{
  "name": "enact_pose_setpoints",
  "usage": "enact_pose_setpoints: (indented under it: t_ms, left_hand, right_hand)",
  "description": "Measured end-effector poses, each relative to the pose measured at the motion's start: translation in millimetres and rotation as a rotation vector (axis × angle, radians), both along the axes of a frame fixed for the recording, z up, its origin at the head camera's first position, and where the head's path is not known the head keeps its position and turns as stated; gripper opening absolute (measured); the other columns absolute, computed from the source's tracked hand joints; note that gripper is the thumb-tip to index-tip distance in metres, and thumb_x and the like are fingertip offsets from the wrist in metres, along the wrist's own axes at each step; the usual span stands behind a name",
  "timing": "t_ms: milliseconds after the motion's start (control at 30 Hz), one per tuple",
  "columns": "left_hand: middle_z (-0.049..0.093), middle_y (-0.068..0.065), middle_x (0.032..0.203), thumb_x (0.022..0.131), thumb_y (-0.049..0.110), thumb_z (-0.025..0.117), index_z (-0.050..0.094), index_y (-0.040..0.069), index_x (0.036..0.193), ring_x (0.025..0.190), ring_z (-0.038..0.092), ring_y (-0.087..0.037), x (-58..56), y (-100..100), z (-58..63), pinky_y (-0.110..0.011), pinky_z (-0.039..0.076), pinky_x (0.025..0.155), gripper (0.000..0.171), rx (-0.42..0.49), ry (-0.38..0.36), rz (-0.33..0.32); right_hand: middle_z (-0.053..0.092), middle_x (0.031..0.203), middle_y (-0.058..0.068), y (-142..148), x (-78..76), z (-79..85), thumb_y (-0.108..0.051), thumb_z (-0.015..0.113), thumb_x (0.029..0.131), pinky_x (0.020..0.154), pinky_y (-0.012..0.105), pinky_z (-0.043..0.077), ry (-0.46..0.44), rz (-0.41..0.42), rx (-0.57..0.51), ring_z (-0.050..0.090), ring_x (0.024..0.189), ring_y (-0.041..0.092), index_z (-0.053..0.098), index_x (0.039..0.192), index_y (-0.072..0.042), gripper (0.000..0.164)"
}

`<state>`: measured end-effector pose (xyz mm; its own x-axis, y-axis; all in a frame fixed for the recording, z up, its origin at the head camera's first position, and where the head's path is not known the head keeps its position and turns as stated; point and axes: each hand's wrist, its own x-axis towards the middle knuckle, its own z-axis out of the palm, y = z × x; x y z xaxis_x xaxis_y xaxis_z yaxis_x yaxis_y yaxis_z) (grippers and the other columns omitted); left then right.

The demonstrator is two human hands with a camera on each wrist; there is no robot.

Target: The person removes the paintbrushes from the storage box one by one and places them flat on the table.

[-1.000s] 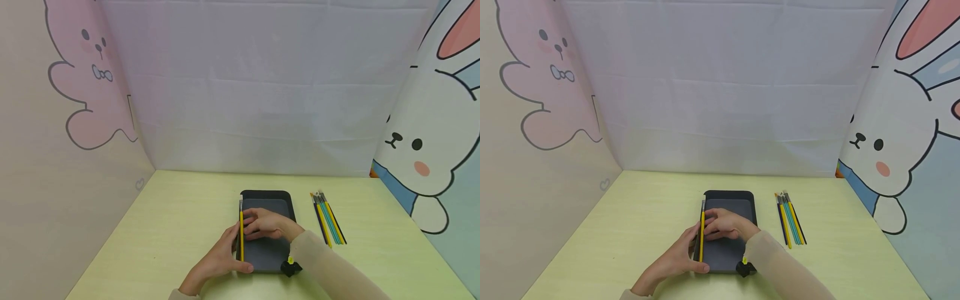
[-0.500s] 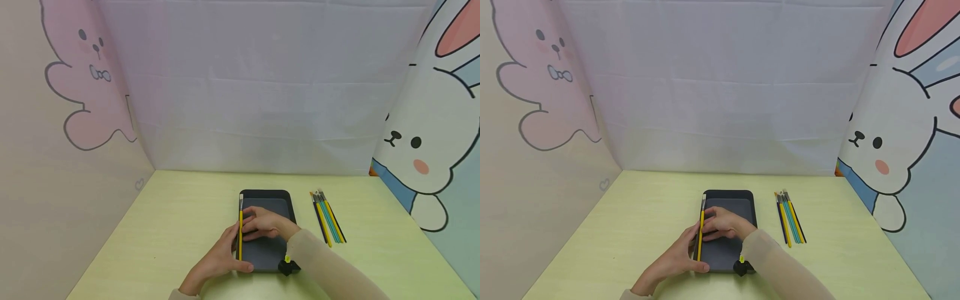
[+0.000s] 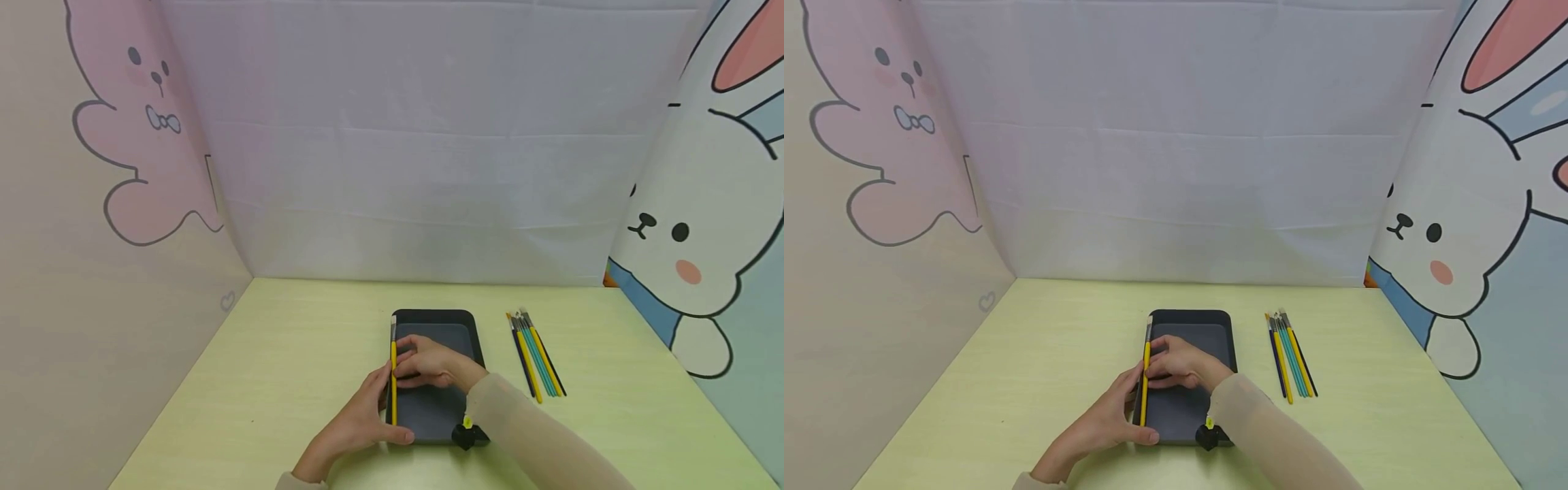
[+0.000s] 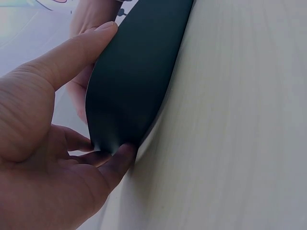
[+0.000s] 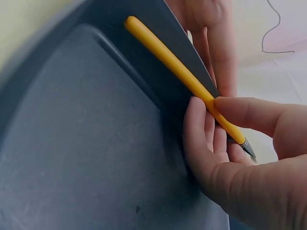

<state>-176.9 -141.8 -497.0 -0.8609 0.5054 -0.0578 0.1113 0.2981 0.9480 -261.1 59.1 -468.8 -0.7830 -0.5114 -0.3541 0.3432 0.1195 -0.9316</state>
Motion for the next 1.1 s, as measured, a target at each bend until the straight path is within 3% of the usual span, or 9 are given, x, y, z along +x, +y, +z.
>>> enact_pose_setpoints:
  t_ms: [500,933,1100]
  left_hand:
    - [0.016,-0.023,0.171,0.080,0.024,0.097,0.004,0.007,0.171,0.152,0.039,-0.037,1.4,1.4,2.9,-0.048,0.042,0.119,0.131,0.003,-0.007,0.031]
    - [0.017,-0.023,0.172,0.080,0.027,0.098,0.005,0.006,0.171,0.154,0.036,-0.040,0.5,1.2,1.9,-0.054,0.041,0.119,0.132,-0.017,-0.023,0.045]
    - [0.017,-0.023,0.172,0.079,0.028,0.098,0.006,0.006,0.171,0.154,0.035,-0.041,0.2,1.5,2.0,-0.055,0.040,0.120,0.132,-0.026,-0.022,0.048]
  right_hand:
    - [0.061,0.134,0.024,23.7,-7.6,17.4,0.007,0.072,0.094,0.089,0.045,0.063,0.049,-0.034,0.068,0.071,0.105,0.032,0.041,0.153,-0.001,0.067]
    - [0.046,0.149,0.034,69.3,-12.1,41.1,0.003,0.068,0.097,0.098,0.050,0.059,0.098,-0.012,0.093,0.063,0.122,0.041,0.033,0.160,-0.001,0.072]
    - [0.042,0.150,0.033,91.7,-12.8,48.9,0.002,0.067,0.099,0.097,0.047,0.059,0.124,-0.012,0.103,0.064,0.115,0.033,0.030,0.160,-0.001,0.072]
